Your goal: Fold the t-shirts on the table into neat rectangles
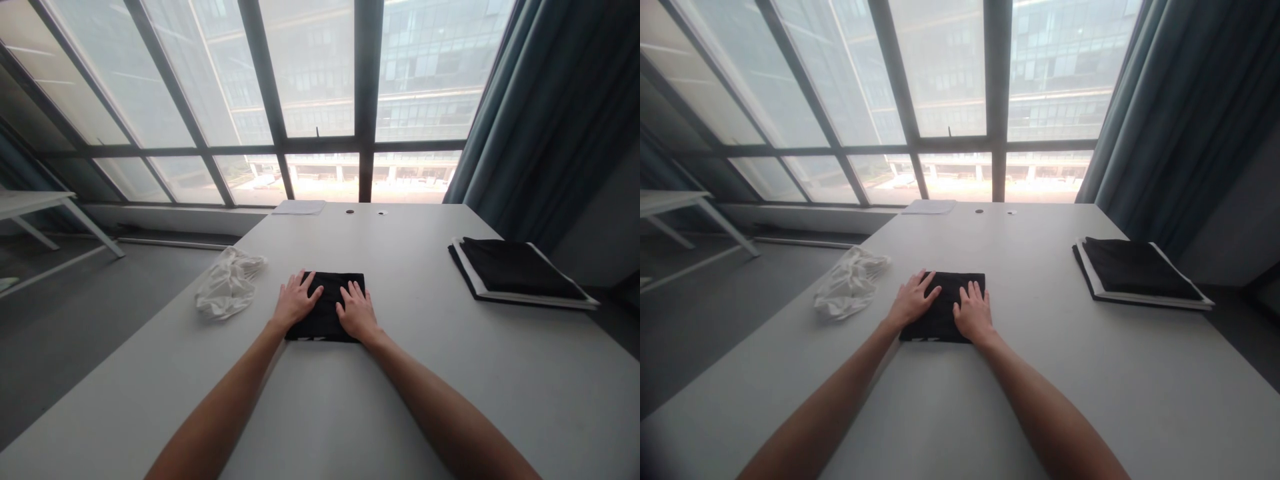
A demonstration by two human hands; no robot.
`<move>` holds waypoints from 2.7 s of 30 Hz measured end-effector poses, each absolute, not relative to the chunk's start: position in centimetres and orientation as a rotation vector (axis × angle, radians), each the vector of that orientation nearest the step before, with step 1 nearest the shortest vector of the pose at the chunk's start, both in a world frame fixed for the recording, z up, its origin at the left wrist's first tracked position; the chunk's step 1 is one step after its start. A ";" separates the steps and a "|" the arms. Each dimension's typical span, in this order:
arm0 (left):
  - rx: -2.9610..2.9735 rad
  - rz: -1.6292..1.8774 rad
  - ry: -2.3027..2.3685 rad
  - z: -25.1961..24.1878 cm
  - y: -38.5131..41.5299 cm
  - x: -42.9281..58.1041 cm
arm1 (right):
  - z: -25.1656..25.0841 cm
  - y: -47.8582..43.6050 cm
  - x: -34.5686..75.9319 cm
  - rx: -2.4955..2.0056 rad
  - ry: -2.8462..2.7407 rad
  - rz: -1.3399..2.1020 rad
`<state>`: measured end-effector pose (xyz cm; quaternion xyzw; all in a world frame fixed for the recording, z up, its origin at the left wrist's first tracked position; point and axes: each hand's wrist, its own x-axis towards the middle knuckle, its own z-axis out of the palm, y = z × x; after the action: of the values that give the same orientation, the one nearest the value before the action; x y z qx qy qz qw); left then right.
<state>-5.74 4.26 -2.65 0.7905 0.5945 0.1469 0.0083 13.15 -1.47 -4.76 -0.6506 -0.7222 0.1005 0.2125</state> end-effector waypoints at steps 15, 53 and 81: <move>2.615 0.282 1.775 -5.1 4.0 -4.6 | -4.8 -1.6 13.0 -1.800 -2.010 0.290; 2.690 0.415 1.443 -3.3 -3.0 -2.0 | -6.0 1.4 17.6 -1.551 -2.004 0.408; 2.932 0.582 1.010 -2.9 -6.7 1.6 | -2.5 7.7 20.1 -1.827 -2.035 0.400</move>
<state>1.57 -6.66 -2.91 0.9292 0.3202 0.1845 -0.0070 20.07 7.70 -2.46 -0.6492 -0.7232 0.1421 0.1879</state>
